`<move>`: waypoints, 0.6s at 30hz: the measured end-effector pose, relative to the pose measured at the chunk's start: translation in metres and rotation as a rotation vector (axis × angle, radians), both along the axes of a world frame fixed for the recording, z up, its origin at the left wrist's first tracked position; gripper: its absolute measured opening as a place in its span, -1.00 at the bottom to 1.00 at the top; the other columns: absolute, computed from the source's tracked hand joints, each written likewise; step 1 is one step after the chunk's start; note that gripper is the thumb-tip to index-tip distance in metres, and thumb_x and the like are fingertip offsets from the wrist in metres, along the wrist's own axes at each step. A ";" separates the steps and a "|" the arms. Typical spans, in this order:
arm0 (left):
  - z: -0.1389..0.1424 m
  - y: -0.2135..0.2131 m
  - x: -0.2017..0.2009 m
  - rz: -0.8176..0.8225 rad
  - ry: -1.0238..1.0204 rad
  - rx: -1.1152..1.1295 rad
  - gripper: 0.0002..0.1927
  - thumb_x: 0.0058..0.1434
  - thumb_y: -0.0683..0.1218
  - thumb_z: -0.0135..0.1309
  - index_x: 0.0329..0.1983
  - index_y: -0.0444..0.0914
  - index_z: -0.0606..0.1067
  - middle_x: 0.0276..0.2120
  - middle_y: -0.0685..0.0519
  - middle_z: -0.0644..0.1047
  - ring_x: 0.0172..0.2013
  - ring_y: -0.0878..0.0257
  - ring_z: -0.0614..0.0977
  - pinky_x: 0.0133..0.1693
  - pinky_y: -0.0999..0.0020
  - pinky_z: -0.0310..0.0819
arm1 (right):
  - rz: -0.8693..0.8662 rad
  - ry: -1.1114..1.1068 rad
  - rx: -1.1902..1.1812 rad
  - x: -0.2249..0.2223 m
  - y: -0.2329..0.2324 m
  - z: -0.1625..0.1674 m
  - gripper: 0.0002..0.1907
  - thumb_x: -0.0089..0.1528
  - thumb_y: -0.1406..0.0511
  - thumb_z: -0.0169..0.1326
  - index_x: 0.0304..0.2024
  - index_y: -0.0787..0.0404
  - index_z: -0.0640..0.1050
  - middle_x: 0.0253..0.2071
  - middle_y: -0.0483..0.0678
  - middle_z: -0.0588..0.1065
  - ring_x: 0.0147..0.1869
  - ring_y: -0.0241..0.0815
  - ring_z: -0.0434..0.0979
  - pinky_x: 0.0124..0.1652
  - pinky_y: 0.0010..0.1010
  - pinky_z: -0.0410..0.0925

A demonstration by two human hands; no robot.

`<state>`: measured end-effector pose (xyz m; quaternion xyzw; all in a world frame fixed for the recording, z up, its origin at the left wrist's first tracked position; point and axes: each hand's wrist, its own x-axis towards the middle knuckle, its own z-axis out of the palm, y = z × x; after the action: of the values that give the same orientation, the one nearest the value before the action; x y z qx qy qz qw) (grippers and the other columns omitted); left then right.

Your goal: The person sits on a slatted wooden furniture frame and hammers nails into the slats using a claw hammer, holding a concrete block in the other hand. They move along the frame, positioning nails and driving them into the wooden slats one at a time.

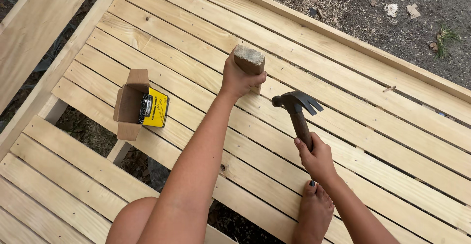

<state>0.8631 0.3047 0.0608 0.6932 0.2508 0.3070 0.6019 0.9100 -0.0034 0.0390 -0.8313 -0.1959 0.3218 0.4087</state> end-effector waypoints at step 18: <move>0.007 -0.002 -0.001 -0.008 0.067 0.029 -0.36 -0.19 -0.10 0.42 -0.03 -0.22 0.40 -0.16 0.06 0.60 -0.12 0.26 0.67 -0.02 0.33 0.66 | 0.001 -0.078 -0.122 -0.007 -0.005 -0.008 -0.60 0.28 0.06 0.14 -0.37 0.29 0.50 -0.69 -0.06 0.36 -0.60 -0.26 0.28 -0.54 -0.31 0.23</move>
<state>0.8624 0.3029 0.0682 0.7127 0.2636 0.2852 0.5842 0.9035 -0.0088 0.0312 -0.8664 -0.1921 0.3007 0.3493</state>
